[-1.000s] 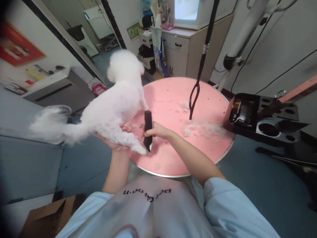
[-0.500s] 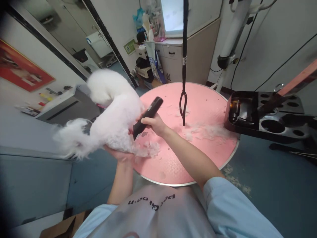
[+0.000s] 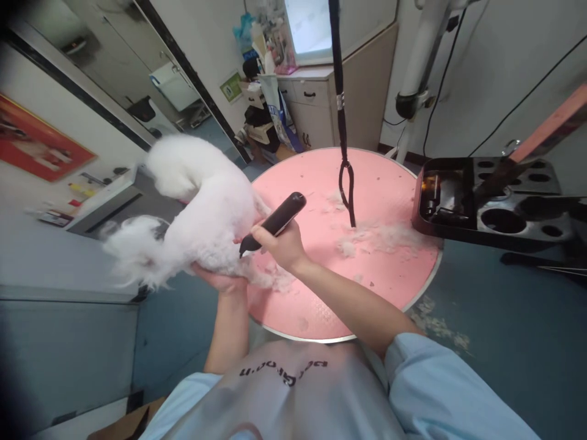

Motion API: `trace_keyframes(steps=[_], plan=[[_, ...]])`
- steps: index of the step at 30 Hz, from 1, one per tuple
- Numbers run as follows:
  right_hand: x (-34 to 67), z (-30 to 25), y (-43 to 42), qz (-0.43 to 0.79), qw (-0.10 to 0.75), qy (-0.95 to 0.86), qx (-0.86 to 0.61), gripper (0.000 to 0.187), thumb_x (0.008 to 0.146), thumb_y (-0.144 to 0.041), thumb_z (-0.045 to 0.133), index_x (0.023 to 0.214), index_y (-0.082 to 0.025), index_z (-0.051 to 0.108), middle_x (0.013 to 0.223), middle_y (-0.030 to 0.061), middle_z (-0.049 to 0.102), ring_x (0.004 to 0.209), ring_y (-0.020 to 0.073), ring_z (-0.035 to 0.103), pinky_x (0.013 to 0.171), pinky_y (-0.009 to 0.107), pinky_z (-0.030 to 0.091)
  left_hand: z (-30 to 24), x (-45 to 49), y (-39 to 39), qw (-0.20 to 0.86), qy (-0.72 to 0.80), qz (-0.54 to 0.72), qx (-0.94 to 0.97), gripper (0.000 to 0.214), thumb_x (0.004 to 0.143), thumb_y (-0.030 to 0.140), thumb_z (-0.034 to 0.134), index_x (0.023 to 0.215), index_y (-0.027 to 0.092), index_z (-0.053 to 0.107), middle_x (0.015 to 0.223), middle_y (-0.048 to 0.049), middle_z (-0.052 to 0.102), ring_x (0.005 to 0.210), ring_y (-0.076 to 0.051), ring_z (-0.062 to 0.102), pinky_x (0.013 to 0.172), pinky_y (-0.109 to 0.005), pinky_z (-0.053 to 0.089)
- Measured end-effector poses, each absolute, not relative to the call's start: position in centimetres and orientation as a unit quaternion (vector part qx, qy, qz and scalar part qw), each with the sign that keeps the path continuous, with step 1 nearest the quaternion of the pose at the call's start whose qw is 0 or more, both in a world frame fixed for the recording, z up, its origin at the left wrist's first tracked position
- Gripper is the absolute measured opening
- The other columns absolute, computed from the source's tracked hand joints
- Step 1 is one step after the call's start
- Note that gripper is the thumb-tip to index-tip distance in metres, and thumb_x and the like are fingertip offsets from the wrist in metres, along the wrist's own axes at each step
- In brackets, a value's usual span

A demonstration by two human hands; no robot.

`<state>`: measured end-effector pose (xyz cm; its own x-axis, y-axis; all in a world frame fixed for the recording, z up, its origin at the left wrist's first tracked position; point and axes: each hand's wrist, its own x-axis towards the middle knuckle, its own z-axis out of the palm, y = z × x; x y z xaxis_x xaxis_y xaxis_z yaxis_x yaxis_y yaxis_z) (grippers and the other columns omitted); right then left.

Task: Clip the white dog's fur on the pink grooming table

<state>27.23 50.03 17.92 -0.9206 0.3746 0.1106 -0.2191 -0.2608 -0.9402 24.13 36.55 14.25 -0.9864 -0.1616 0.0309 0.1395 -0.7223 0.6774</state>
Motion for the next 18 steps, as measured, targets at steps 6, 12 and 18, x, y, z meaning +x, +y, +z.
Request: trace_keyframes(steps=[6, 12, 18], plan=[[29.7, 15.4, 48.2, 0.749, 0.162, -0.639, -0.075, 0.023, 0.069, -0.034, 0.077, 0.072, -0.023, 0.058, 0.076, 0.0027, 0.068, 0.08, 0.0225, 0.068, 0.068, 0.035, 0.058, 14.4, 23.9, 36.7, 0.074, -0.38, -0.922, 0.01, 0.057, 0.064, 0.075, 0.066, 0.097, 0.028, 0.07, 0.089, -0.0001, 0.07, 0.079, -0.021, 0.065, 0.071, -0.034, 0.054], [29.9, 14.2, 49.3, 0.744, 0.152, -0.648, -0.06, 0.021, 0.069, -0.034, 0.077, 0.078, -0.022, 0.062, 0.079, 0.0021, 0.069, 0.078, 0.021, 0.068, 0.071, 0.036, 0.058, 15.1, 24.2, 37.1, 0.073, -0.405, -0.911, 0.012, 0.059, 0.059, 0.079, 0.067, 0.088, 0.028, 0.068, 0.082, -0.0018, 0.07, 0.077, -0.022, 0.063, 0.071, -0.034, 0.053], [30.4, 13.1, 48.9, 0.715, 0.12, -0.688, 0.015, 0.023, 0.066, -0.028, 0.083, 0.079, -0.024, 0.065, 0.075, 0.0009, 0.071, 0.08, 0.0251, 0.071, 0.071, 0.041, 0.06, 15.1, 24.2, 36.9, 0.057, -0.411, -0.91, 0.02, 0.06, 0.057, 0.08, 0.066, 0.087, 0.029, 0.07, 0.083, -0.0017, 0.069, 0.075, -0.021, 0.063, 0.071, -0.034, 0.053]])
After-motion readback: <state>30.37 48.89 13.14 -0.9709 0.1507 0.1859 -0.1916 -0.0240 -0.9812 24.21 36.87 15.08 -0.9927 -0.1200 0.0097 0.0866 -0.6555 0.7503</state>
